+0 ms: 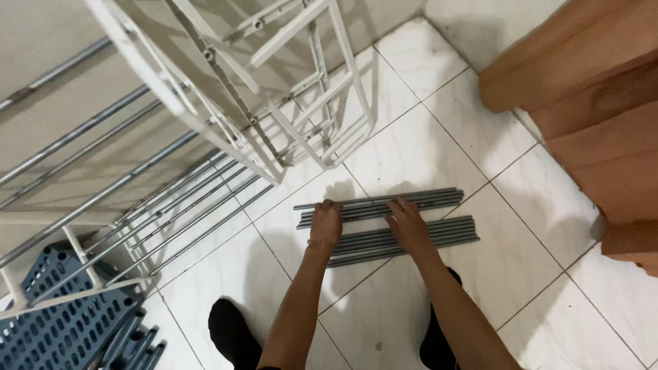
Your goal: The person assembles a white plastic and metal rack by inserting metal rods into the side frames. They handle multiple rods and frames, connecting them to form a multi-tier structure.
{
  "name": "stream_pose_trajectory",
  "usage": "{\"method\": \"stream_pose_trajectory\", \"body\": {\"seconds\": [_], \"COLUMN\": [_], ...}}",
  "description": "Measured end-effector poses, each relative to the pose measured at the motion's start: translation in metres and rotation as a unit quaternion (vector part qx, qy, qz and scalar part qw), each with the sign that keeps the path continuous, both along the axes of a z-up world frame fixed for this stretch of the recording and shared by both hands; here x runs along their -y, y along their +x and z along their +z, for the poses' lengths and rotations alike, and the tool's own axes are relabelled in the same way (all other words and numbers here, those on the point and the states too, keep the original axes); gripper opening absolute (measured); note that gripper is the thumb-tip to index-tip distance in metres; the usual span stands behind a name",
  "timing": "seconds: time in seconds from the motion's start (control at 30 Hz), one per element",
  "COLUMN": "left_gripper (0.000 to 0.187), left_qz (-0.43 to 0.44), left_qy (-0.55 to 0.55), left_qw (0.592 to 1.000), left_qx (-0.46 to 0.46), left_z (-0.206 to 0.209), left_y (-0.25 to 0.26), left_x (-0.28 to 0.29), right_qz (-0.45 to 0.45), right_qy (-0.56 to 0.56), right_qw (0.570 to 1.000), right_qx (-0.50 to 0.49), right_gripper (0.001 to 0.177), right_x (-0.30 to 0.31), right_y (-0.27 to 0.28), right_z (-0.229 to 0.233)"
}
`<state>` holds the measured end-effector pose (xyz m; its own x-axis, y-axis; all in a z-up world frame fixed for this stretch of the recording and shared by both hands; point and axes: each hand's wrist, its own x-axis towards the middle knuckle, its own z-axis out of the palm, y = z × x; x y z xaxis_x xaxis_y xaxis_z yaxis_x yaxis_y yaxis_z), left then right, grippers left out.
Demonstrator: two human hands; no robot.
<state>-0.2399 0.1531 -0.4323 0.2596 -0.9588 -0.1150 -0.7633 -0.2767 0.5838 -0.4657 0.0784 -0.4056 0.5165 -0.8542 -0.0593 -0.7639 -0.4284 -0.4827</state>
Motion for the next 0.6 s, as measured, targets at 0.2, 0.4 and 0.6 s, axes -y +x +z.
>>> {"method": "stream_pose_trajectory", "body": {"seconds": [0.2,0.4,0.6], "left_gripper": [0.038,0.044,0.045], "left_qz": [-0.056,-0.104,-0.137], "left_qy": [0.058,0.099,0.096], "left_qw": [0.994,0.983,0.974], "left_qx": [0.074,0.117,0.152], "left_z": [-0.02,-0.029,-0.026], "left_y": [0.0,0.002,0.005], "left_x": [0.022,0.037,0.044], "right_qz": [-0.032,-0.02,0.046], "right_qy": [0.025,0.062,0.032], "right_qw": [0.999,0.997,0.996], "right_qx": [-0.009,-0.037,-0.075], "right_gripper": [0.03,0.024,0.031], "right_x": [0.025,0.044,0.055], "right_y": [0.017,0.022,0.021], "right_z": [-0.014,-0.034,-0.04]}}
